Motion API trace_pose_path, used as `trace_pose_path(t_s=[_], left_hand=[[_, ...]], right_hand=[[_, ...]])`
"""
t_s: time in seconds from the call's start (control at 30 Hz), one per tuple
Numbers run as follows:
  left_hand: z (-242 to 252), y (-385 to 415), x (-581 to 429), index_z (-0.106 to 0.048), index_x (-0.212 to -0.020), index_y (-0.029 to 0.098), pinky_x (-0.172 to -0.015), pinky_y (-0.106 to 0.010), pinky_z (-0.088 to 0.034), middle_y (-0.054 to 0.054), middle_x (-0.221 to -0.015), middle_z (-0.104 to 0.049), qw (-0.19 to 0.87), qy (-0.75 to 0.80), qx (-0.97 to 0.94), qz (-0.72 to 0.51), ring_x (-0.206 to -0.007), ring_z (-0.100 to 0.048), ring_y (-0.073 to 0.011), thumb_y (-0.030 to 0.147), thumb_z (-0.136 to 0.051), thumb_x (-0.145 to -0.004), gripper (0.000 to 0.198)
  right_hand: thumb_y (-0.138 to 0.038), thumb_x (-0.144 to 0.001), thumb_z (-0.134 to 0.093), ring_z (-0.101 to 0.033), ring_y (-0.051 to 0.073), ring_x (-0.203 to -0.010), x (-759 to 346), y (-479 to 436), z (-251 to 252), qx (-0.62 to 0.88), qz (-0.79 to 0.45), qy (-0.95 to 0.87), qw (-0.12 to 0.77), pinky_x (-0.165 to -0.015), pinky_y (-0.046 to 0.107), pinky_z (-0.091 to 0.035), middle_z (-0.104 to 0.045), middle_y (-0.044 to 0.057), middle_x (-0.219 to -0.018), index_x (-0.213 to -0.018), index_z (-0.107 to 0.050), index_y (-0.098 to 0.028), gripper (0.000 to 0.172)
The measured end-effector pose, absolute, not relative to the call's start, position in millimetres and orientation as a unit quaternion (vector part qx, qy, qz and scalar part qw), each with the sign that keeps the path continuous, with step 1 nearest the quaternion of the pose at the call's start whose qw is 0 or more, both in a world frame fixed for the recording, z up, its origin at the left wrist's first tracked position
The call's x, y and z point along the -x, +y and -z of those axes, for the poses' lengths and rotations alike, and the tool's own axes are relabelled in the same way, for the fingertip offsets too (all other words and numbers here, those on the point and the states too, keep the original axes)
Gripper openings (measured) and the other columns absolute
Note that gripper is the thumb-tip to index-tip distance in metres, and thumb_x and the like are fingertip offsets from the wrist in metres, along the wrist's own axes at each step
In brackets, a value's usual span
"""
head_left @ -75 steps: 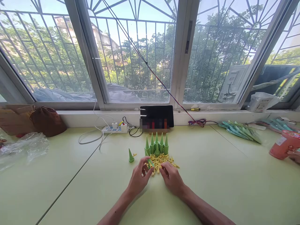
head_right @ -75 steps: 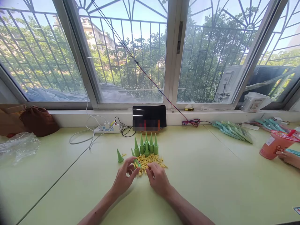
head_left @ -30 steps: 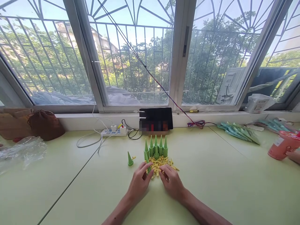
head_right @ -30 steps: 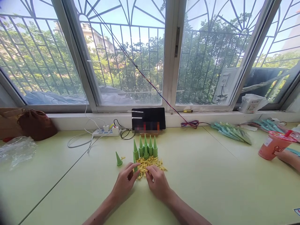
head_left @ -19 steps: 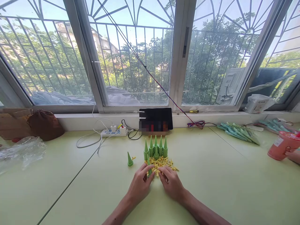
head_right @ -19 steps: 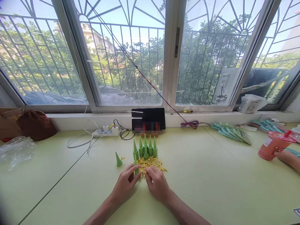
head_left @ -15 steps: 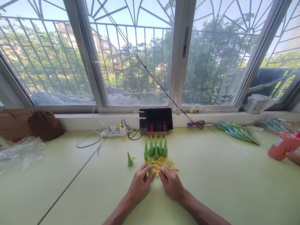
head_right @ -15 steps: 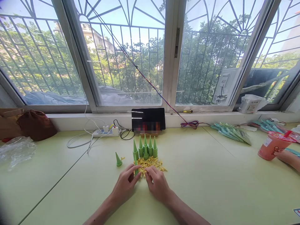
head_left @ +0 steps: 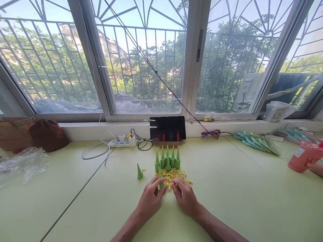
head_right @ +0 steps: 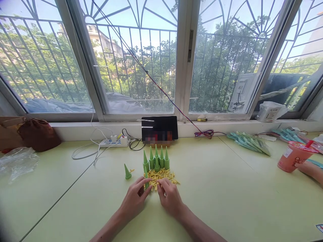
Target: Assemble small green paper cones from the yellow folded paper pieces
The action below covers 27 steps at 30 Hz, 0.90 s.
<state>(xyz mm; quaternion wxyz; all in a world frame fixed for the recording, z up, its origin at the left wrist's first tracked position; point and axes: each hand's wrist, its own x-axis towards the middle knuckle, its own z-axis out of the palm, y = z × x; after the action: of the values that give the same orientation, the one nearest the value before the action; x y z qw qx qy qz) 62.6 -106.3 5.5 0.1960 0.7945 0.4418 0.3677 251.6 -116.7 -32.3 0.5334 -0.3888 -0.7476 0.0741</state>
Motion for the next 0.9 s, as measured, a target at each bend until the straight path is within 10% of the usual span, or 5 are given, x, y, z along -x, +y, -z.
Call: trace_pose_path(t_s=[0.9], left_hand=[[-7.6, -107.1, -64.4, -0.074, -0.112, 0.022, -0.058, -0.028, -0.052, -0.006, -0.089, -0.069, 0.204, 0.43, -0.791, -0.385, -0.059, -0.06, -0.0154, 0.041, -0.053, -0.099, 0.031]], right_hand=[[-0.026, -0.105, -0.047, -0.067, 0.02, -0.074, -250.8, -118.3, 27.5, 0.392, -0.089, -0.761, 0.508, -0.066, 0.031, -0.054, -0.069, 0.006, -0.086, -0.106, -0.066, -0.021, 0.019]])
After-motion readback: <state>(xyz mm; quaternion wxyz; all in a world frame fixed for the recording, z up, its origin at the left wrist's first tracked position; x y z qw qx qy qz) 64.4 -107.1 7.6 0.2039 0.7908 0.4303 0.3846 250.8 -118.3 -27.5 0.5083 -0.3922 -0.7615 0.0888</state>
